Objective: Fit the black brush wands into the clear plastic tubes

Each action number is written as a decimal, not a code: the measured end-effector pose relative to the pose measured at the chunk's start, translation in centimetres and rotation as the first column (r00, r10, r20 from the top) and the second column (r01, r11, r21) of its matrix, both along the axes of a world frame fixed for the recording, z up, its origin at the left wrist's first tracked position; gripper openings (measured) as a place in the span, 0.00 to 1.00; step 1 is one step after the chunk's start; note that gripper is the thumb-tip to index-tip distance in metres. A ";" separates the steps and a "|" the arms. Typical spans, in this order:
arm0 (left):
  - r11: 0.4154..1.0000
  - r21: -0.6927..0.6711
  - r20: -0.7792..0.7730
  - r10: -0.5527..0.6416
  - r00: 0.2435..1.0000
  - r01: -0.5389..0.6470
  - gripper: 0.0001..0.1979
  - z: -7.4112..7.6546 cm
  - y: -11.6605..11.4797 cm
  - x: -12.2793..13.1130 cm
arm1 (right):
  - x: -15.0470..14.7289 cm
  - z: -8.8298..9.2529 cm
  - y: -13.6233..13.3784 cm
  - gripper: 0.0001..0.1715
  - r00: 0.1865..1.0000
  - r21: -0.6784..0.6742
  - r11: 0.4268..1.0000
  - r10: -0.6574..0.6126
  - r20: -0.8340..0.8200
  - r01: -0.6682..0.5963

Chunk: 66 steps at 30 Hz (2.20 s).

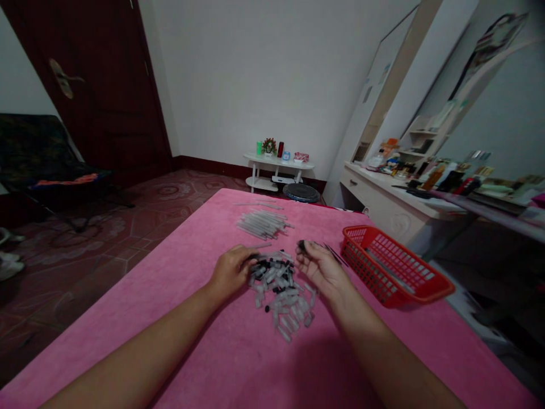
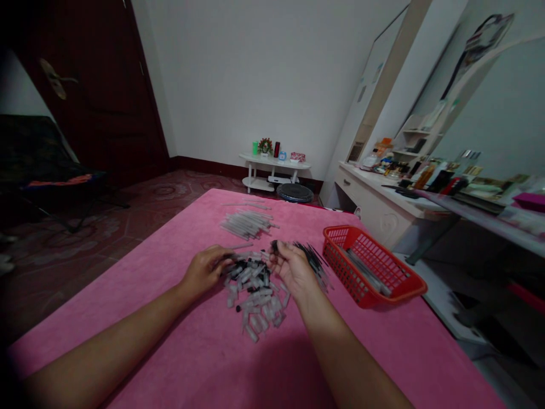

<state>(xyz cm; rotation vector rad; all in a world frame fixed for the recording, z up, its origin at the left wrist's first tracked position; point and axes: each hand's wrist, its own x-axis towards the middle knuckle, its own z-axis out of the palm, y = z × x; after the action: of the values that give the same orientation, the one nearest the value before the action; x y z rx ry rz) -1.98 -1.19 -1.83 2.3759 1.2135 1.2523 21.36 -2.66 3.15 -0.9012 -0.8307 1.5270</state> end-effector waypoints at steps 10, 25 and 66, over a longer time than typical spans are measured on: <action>1.000 -0.009 0.050 0.022 0.999 -0.021 0.10 0.1 0.0 -0.1 | -2.1 0.9 1.6 0.03 0.981 -0.161 0.987 -0.021 -0.193 -0.010; 0.999 0.022 0.061 0.042 0.997 -0.043 0.11 0.3 -0.1 -0.1 | -1.7 -0.1 0.2 0.17 0.989 0.018 0.997 0.072 0.130 -0.075; 1.000 0.018 -0.049 0.019 0.999 -0.018 0.09 -0.1 -0.4 -0.2 | -2.2 -0.9 -0.2 0.13 0.500 0.482 0.866 -0.361 0.787 -0.132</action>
<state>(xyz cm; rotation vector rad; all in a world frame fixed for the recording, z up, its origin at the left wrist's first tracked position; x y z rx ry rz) -2.18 -1.59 -1.91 2.4275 1.2463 1.2213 19.12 -2.85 2.20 -1.3046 -1.7558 0.5529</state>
